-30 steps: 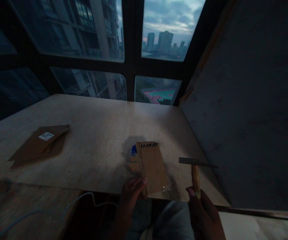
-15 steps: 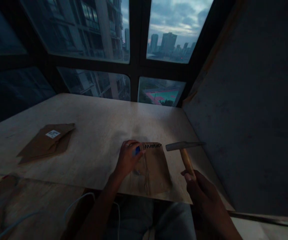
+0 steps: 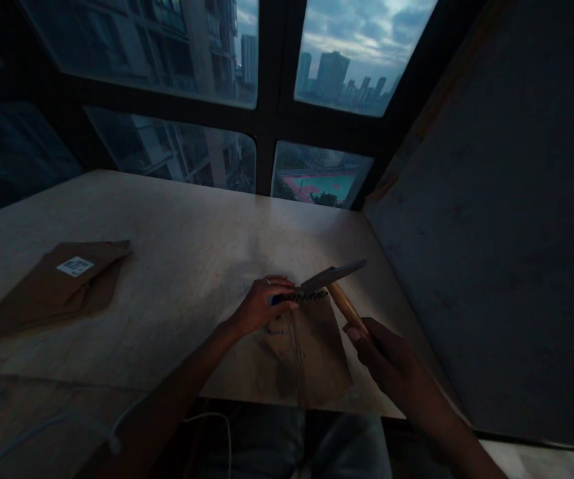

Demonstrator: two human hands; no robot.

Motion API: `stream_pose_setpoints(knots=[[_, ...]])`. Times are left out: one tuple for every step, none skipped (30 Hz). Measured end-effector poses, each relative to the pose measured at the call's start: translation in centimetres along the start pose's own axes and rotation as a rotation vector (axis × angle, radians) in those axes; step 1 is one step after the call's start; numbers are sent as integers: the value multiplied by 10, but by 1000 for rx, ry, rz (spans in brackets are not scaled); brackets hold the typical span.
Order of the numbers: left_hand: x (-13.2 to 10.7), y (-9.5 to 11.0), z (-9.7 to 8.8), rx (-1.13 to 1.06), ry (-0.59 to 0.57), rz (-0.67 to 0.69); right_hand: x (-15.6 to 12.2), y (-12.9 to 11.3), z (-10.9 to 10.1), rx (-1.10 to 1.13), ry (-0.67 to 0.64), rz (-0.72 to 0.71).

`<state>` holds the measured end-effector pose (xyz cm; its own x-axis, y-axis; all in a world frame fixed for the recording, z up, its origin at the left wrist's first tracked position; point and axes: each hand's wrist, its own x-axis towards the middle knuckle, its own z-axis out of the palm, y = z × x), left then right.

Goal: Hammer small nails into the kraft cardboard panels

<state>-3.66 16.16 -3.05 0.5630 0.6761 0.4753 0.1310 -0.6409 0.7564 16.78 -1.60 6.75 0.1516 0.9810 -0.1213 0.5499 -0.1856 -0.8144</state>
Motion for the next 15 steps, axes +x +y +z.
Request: stream_pose_setpoints(knots=[[0,-1,1,-19,-4,-1,0,1,1,-1,5,8],[0,-2,1,-36,-6,2,0,1,1,-1,8,16],[0,-2,2,-50,-5,10,-1,0,2,3,12,26],[-1,-2,2,-59,2,21,-2,-1,3,10,16,39],[-1,-3,2,-64,11,30,-3,-3,4,18,21,55],[-1,-3,2,-63,20,36,-5,-5,5,24,31,73],[0,-3,2,-60,29,40,-6,-8,5,26,45,92],[0,-3,3,-57,34,44,-7,-10,6,25,59,107],[0,-3,3,-55,37,46,-8,-13,6,20,68,119],[1,-3,3,-51,34,46,-9,-14,6,14,69,123],[2,-4,3,-46,31,45,-9,-15,6,9,63,121],[2,-4,3,-41,27,43,-8,-14,6,5,52,116],[2,-5,4,-36,22,39,-7,-14,6,0,37,109],[2,-5,4,-33,17,33,-5,-12,6,-6,22,102],[2,-6,4,-30,14,26,-4,-11,6,-15,11,96]])
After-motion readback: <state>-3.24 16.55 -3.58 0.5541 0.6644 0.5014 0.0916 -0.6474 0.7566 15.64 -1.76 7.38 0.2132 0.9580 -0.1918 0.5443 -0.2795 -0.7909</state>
